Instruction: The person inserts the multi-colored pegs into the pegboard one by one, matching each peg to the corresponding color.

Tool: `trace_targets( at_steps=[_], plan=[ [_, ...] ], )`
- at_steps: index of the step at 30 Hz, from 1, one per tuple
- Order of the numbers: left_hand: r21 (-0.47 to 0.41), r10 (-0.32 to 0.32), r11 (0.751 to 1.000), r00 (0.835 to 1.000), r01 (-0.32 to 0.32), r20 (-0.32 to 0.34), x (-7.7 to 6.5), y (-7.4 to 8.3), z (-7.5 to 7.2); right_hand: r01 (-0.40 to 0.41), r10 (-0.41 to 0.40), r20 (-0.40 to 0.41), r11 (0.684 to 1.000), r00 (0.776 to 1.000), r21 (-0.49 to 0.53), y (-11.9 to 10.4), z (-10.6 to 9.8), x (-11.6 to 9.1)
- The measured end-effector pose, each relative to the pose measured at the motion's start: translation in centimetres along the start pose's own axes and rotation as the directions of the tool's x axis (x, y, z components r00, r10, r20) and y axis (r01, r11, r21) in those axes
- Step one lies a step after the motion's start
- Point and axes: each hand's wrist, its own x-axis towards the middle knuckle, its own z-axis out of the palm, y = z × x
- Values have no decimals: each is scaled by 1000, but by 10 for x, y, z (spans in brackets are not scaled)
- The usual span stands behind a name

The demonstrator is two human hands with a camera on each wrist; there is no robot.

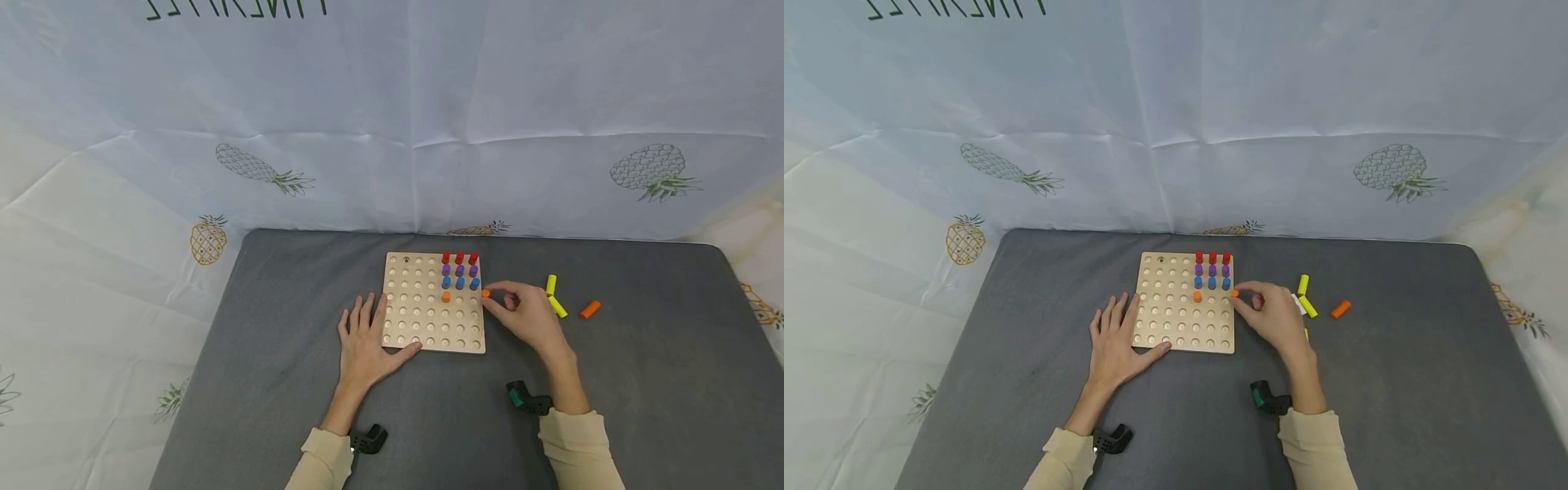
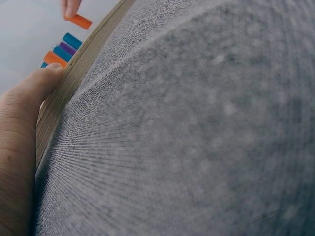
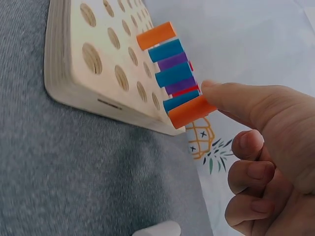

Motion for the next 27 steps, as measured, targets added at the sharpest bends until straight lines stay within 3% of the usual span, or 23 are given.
trace_targets(
  at_steps=[27],
  plan=[
    [-19, -7, 1000, 1000, 7, 22, 1, 1, -3, 37, -39, 18, 994, 999, 101, -14, 22, 11]
  ],
)
